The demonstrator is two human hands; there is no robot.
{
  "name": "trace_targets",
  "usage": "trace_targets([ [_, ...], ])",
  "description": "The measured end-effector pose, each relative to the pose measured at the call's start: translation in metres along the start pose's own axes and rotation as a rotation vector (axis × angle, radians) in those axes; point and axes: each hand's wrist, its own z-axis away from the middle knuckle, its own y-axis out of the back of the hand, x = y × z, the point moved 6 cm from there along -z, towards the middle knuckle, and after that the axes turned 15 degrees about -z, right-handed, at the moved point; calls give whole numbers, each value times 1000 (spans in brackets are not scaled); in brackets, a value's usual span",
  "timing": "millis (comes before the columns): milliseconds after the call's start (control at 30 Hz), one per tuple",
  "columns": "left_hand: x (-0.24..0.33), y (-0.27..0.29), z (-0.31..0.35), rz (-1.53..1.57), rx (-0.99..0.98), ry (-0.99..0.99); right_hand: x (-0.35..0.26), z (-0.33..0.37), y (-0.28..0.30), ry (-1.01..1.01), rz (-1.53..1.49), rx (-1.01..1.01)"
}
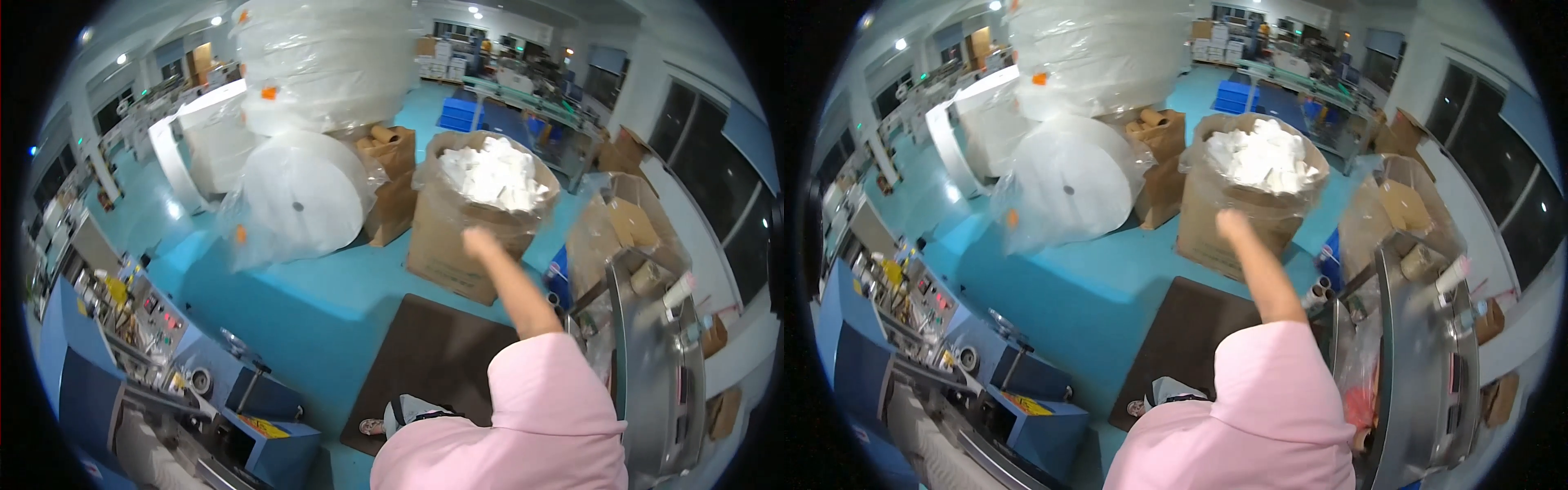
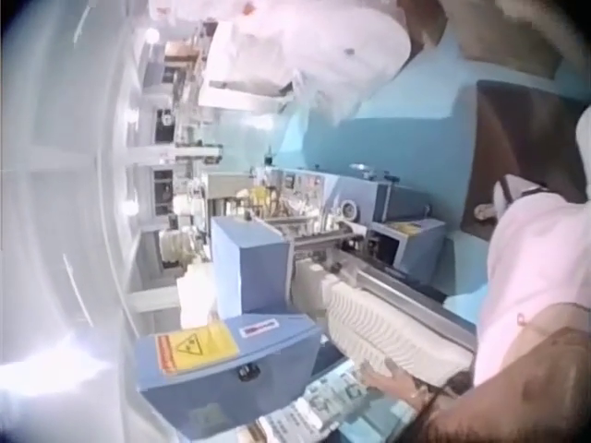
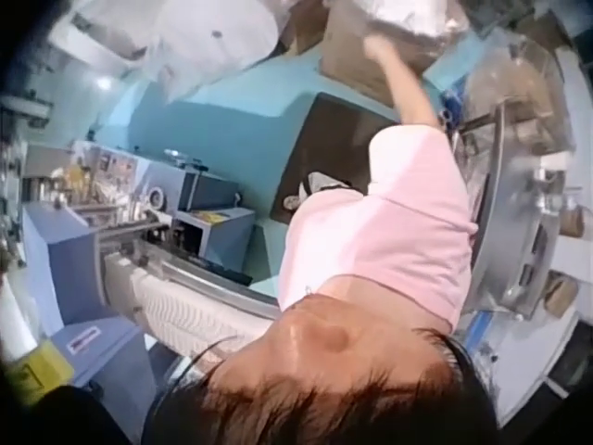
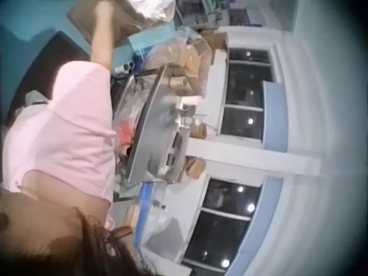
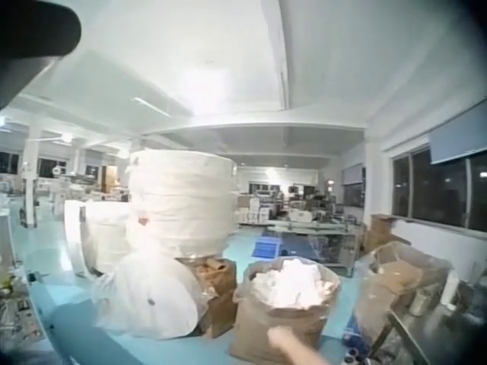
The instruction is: Operating an industrial paper machine to process and stack paper tissues for packaging.
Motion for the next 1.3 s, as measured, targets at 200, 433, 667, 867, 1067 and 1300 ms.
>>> trace_targets([
  [200, 21, -6, 12, 3, -171, -109, -293, 219, -112, 1127, -483, -895],
  [433, -3, -31, 33, 72, -281, -122, -450, 381, -3, 1592, -888, -1142],
  [667, -26, -29, 54, 142, -255, -131, -534, 459, 32, 1675, -946, -970],
  [867, -29, -53, 56, 202, -169, -212, -599, 479, 35, 1675, -975, -612],
  [1067, -24, -58, 59, 213, -131, -172, -633, 482, 34, 1719, -854, -521],
  [1300, -27, -51, 56, 291, -195, -160, -648, 476, 22, 1630, -770, -602],
])
